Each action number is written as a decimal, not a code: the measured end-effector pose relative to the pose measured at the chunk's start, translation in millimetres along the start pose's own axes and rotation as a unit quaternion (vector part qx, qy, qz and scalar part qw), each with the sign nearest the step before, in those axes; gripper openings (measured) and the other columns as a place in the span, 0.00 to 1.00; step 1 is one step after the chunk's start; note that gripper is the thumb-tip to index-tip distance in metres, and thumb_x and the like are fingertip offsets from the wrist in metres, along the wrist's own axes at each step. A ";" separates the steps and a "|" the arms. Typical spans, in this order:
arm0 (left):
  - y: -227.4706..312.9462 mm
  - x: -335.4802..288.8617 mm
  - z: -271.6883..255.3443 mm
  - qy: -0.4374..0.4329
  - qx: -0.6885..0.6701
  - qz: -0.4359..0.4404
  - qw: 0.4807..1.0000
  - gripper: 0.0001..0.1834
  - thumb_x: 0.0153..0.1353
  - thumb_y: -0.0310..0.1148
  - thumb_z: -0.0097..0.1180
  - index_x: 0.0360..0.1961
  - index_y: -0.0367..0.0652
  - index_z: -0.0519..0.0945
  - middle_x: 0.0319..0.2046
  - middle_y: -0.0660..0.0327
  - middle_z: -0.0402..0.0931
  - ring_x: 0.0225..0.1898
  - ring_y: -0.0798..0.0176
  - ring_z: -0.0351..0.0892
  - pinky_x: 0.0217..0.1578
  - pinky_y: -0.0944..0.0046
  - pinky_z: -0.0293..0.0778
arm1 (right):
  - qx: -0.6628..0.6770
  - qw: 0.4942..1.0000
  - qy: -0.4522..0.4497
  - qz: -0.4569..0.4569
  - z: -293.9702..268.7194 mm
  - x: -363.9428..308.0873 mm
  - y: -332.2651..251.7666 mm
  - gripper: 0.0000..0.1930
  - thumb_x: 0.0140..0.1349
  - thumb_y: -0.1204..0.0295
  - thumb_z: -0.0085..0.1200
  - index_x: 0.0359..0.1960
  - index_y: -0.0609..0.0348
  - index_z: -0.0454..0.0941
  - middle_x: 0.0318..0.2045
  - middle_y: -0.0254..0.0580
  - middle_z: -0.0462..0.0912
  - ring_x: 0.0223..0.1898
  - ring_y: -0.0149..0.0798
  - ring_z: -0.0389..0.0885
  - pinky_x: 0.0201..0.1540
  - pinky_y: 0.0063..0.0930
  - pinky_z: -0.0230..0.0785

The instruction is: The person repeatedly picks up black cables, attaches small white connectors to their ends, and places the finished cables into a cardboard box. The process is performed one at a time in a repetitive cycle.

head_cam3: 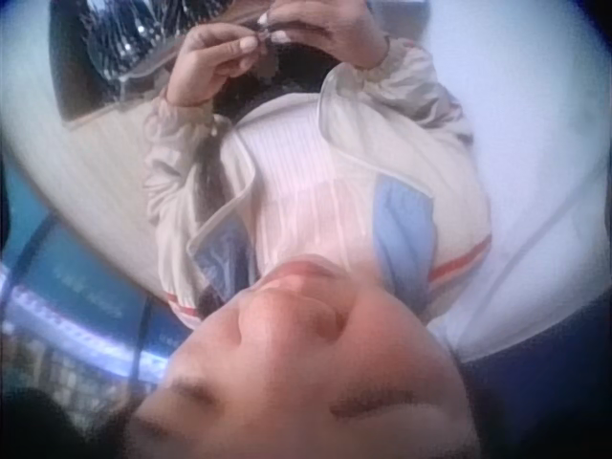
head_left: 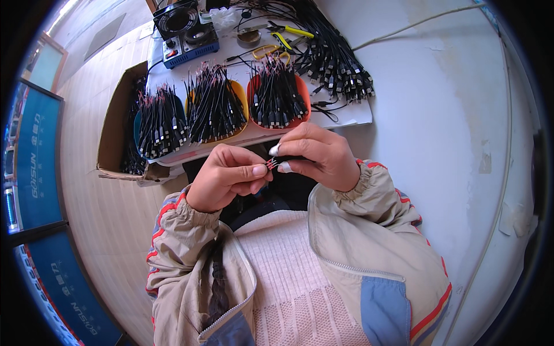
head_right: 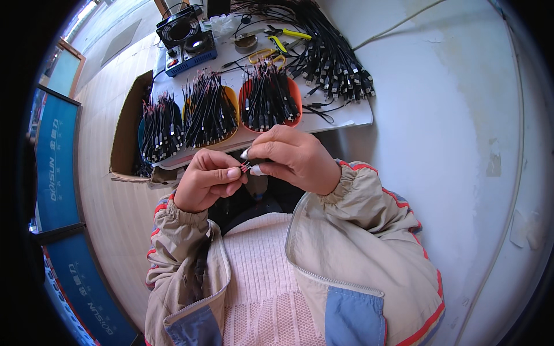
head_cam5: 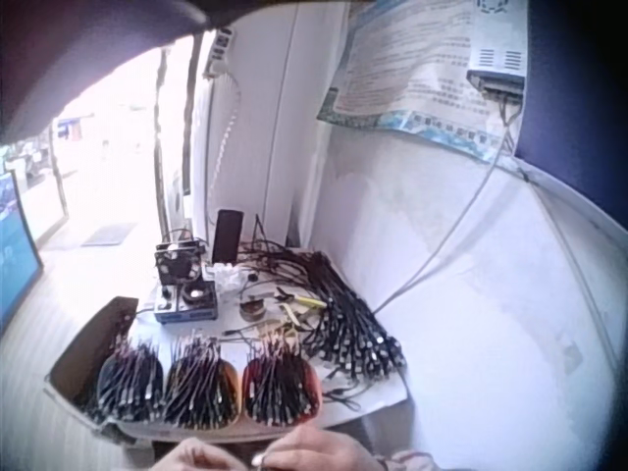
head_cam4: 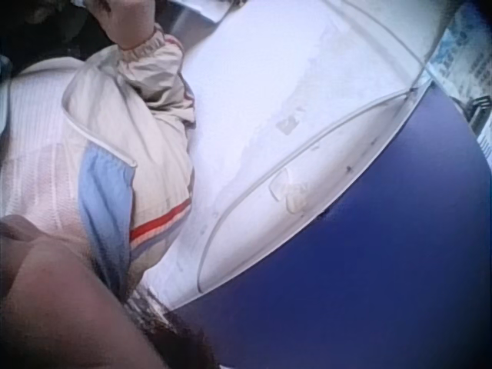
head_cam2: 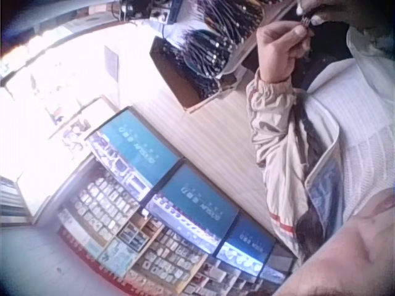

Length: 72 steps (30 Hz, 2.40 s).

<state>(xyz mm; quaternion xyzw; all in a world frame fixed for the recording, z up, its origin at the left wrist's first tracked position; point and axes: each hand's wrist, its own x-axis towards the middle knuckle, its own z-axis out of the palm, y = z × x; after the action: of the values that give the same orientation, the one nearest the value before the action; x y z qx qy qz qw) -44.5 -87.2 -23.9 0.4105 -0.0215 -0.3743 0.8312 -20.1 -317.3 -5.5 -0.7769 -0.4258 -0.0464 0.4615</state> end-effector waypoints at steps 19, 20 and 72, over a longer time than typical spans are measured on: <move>-24.6 -16.7 48.3 0.182 0.582 0.373 0.699 0.06 0.54 0.20 0.60 0.34 0.32 0.81 0.23 0.54 0.78 0.23 0.59 0.80 0.25 0.67 0.74 | 0.375 0.867 0.000 0.327 4.8 -28.2 -19.7 0.10 0.66 0.71 0.54 0.43 0.64 0.75 0.35 0.31 0.77 0.33 0.22 0.73 0.37 0.19 0.69; -23.8 -18.3 48.7 0.190 0.538 0.343 0.746 0.05 0.55 0.20 0.60 0.34 0.32 0.81 0.22 0.55 0.78 0.22 0.62 0.80 0.25 0.69 0.74 | 0.220 0.926 0.024 0.307 3.3 -29.2 -22.7 0.09 0.61 0.74 0.58 0.42 0.63 0.76 0.34 0.33 0.79 0.34 0.28 0.76 0.35 0.22 0.71; -49.6 -19.0 22.8 0.004 -0.096 0.157 0.983 0.06 0.61 0.22 0.57 0.37 0.31 0.76 0.23 0.58 0.74 0.21 0.72 0.69 0.20 0.76 0.58 | -0.066 0.995 0.068 0.025 -8.7 -19.3 -10.8 0.07 0.53 0.82 0.58 0.34 0.63 0.74 0.34 0.43 0.78 0.33 0.44 0.77 0.36 0.31 0.71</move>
<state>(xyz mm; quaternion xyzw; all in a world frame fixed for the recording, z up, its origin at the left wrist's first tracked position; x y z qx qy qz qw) -95.9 -109.2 -38.4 0.3218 -0.0466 -0.2383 0.9151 -37.2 -333.5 -2.2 -0.8111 -0.3700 -0.1158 0.4379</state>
